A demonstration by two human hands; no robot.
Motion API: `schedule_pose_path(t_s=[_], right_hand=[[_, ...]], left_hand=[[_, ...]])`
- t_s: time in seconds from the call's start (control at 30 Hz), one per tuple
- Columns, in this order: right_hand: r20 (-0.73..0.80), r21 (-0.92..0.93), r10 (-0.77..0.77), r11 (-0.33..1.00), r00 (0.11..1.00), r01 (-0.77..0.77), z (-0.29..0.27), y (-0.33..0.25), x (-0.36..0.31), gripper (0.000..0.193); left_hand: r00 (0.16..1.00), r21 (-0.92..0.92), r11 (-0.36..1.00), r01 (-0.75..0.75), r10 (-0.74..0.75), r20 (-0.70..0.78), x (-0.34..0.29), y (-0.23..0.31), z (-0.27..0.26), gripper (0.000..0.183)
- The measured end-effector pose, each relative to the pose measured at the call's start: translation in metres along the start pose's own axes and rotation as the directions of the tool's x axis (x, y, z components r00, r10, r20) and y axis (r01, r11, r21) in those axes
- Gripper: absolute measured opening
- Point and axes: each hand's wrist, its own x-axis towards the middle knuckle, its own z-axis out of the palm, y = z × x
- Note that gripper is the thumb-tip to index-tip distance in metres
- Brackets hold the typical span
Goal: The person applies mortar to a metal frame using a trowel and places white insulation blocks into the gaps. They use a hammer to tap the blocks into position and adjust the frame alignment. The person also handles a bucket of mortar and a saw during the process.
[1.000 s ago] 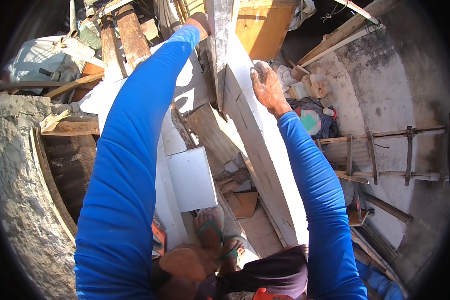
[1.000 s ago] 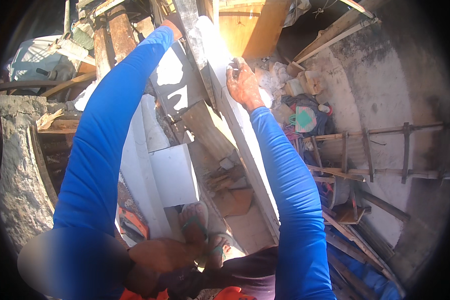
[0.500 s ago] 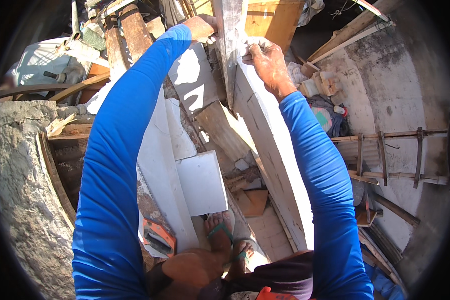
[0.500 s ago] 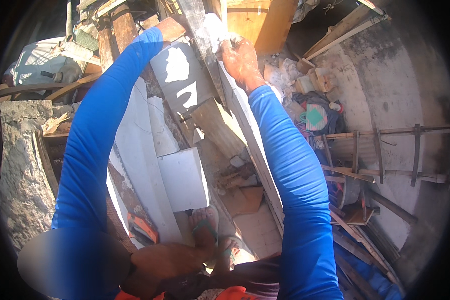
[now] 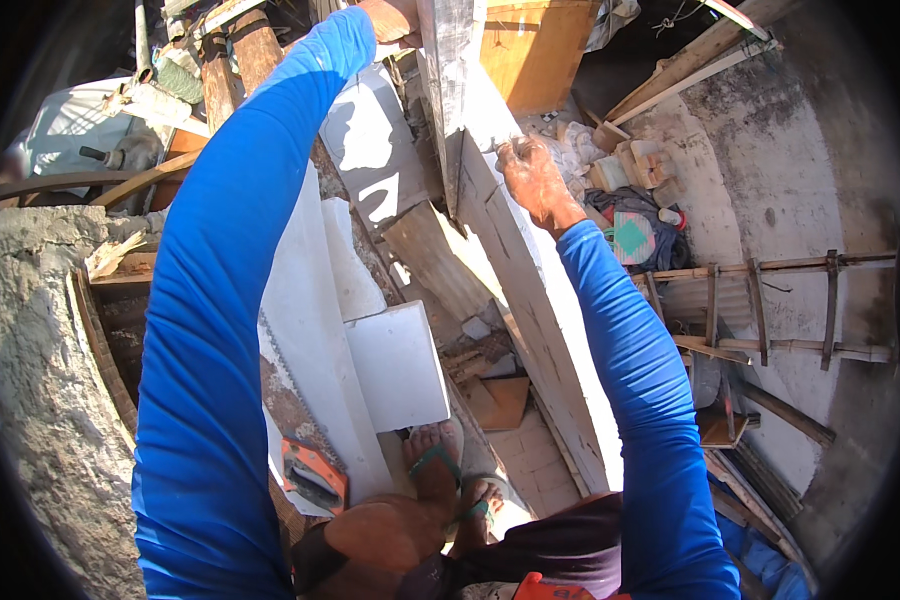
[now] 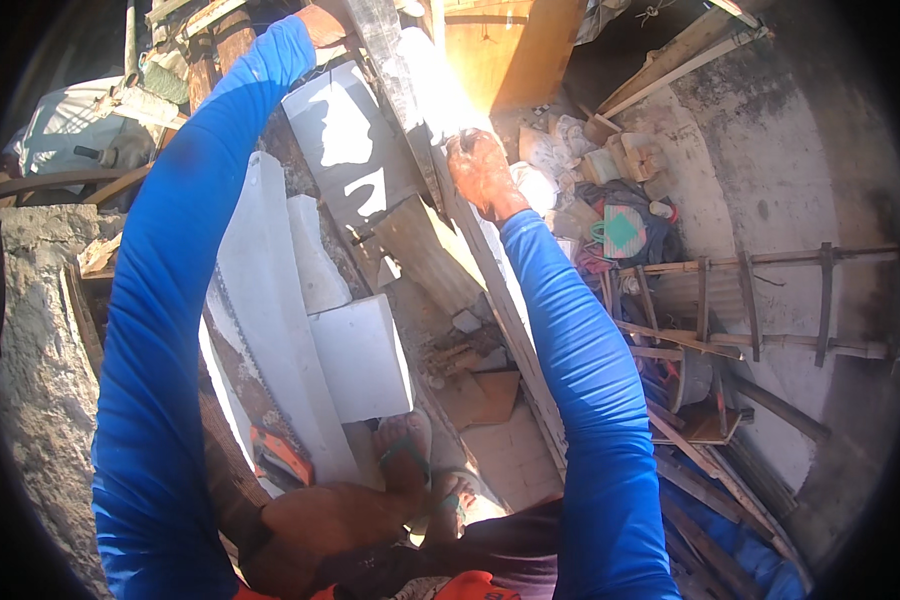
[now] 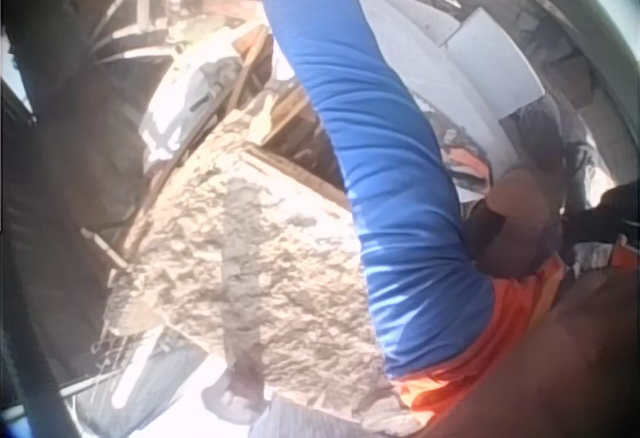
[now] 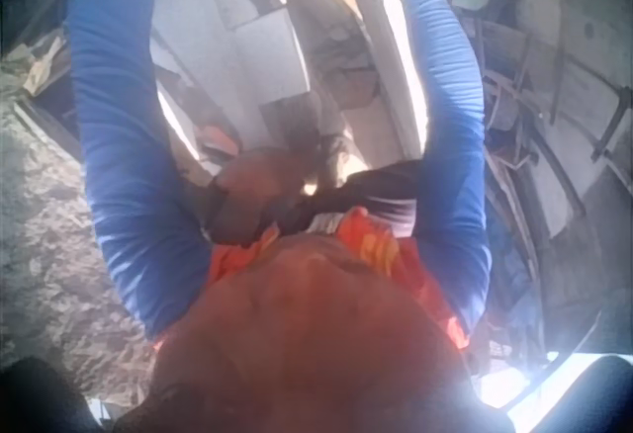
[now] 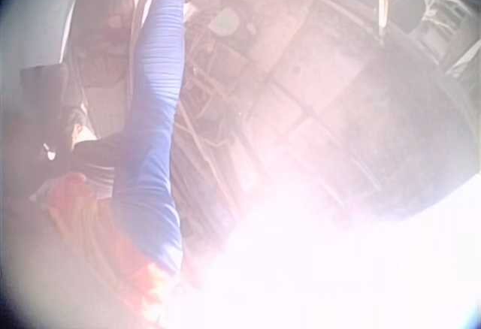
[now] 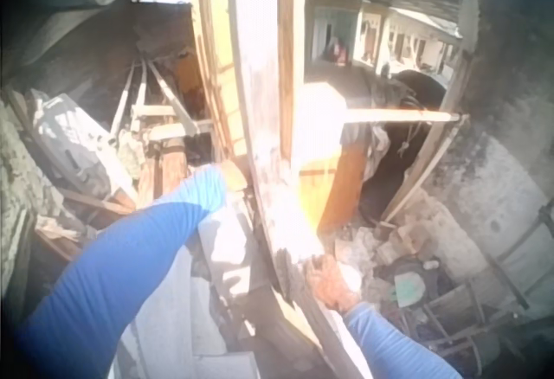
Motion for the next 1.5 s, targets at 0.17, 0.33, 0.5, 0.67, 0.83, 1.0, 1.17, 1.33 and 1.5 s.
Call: schedule_pose_path(t_s=[0.17,0.33,0.5,0.67,0.83,1.0,1.17,1.33,1.5], right_hand=[[-0.011,0.164,0.01,0.986,1.0,-0.008,-0.046,-0.063,0.026,0.042],[-0.172,0.034,-0.158,0.986,0.972,0.166,-0.069,-0.067,0.062,0.04],[-0.104,-0.035,-0.187,0.982,0.977,0.184,-0.078,-0.093,0.052,0.04],[0.029,-0.251,-0.202,0.947,0.979,0.202,-0.087,-0.079,0.044,0.039],[0.217,0.056,0.136,0.987,0.967,-0.151,-0.103,-0.082,0.001,0.04],[-0.007,-0.023,-0.152,0.988,0.988,0.152,-0.092,-0.107,0.009,0.041],[0.144,0.111,0.06,0.991,0.988,-0.076,-0.09,-0.097,0.012,0.04],[0.099,0.026,-0.032,0.999,0.995,0.03,-0.08,-0.115,0.008,0.037],[0.064,0.044,-0.071,0.997,0.995,0.069,-0.075,-0.118,0.025,0.035]], left_hand=[[0.992,-0.099,0.99,0.101,-0.107,-0.061,-0.004,-0.023,0.006,0.039],[0.961,-0.244,0.948,0.204,-0.241,-0.134,0.001,-0.033,0.011,0.042],[0.901,-0.423,0.855,0.301,-0.4,-0.168,0.001,-0.047,0.032,0.046],[0.828,-0.586,0.736,0.34,-0.53,-0.184,0.003,-0.058,0.056,0.049],[0.805,-0.714,0.66,0.234,-0.543,-0.238,-0.02,-0.036,0.065,0.058],[0.787,-0.784,0.537,0.311,-0.608,-0.104,-0.058,-0.075,0.062,0.063],[0.805,-0.738,0.601,0.308,-0.578,-0.134,-0.08,-0.046,0.041,0.056],[0.831,-0.732,0.615,0.291,-0.542,-0.125,-0.107,-0.063,0.038,0.05],[0.772,-0.782,0.573,0.247,-0.603,-0.198,-0.118,-0.047,0.055,0.054]])
